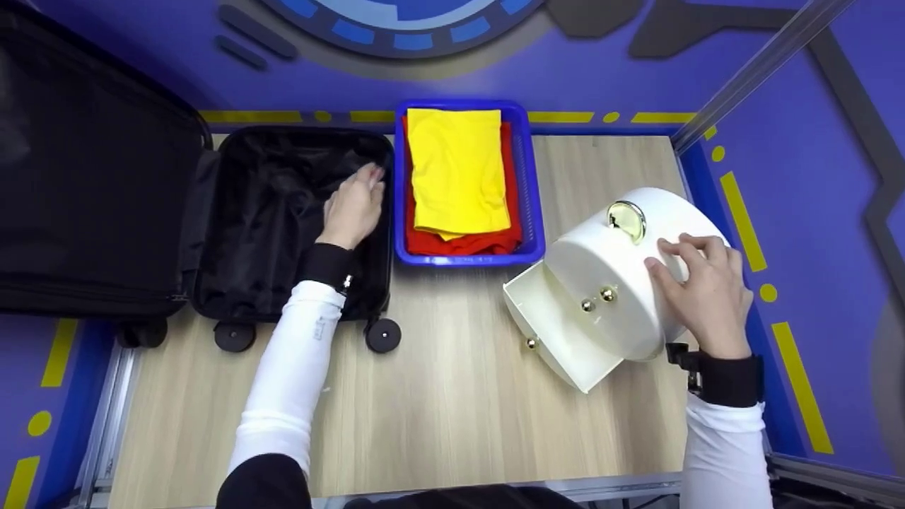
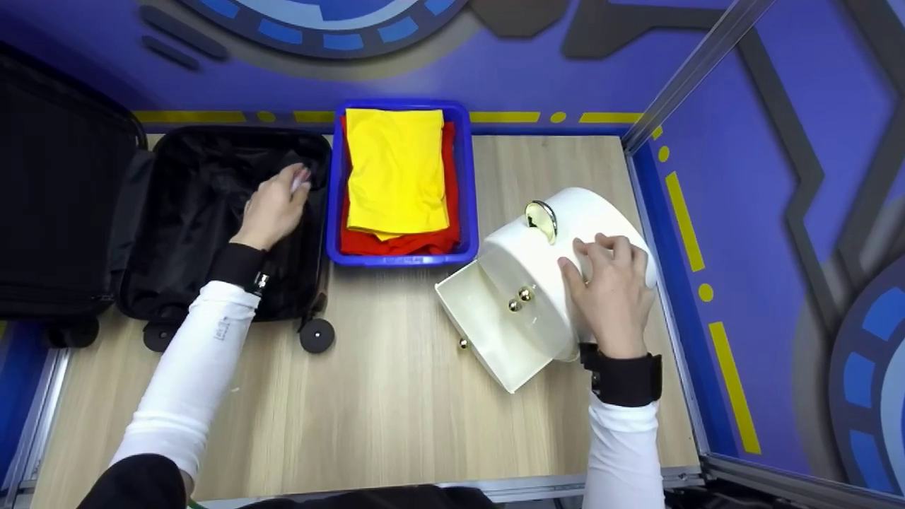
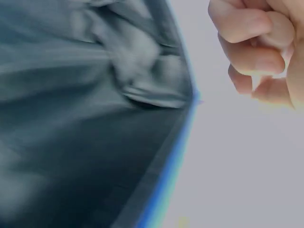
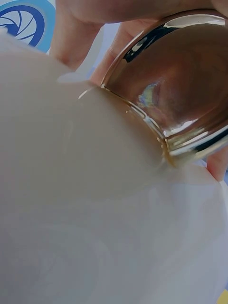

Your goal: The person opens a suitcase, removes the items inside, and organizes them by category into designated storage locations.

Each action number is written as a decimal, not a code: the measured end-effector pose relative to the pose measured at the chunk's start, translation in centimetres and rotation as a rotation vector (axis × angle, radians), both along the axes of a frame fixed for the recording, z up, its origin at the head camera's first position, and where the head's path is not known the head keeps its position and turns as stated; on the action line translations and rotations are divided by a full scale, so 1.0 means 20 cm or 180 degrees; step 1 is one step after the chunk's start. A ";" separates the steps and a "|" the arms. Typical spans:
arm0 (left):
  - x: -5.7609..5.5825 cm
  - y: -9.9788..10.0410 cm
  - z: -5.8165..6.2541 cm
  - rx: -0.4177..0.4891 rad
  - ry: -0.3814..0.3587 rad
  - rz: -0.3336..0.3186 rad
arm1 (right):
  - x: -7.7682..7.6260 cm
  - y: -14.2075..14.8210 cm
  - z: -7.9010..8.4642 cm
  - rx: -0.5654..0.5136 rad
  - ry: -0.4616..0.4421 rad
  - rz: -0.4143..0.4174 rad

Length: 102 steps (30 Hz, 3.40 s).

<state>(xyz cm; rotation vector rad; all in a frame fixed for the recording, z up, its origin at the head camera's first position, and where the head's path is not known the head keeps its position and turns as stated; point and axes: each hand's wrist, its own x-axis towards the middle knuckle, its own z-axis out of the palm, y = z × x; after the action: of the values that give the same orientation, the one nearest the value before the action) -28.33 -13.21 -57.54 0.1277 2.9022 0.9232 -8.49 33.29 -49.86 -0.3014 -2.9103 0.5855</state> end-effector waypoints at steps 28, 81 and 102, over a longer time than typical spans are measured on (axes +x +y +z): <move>0.52 0.85 0.01 -0.0035 0.0246 -0.2646 | 0.00 0.00 0.00 -0.0035 -0.0007 -0.0009; 0.84 0.93 -0.41 0.0185 0.0823 -0.2100 | 0.01 0.00 0.00 -0.0018 -0.0022 -0.0046; 1.08 0.86 -0.69 0.2259 -0.1227 -0.1084 | 0.00 0.00 0.00 -0.0030 -0.0001 -0.0042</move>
<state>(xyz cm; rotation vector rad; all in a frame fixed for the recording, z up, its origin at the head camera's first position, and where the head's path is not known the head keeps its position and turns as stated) -6.69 3.91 -71.39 0.4189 2.0139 1.6314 -8.43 33.28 -49.95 -0.3219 -2.9043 0.5975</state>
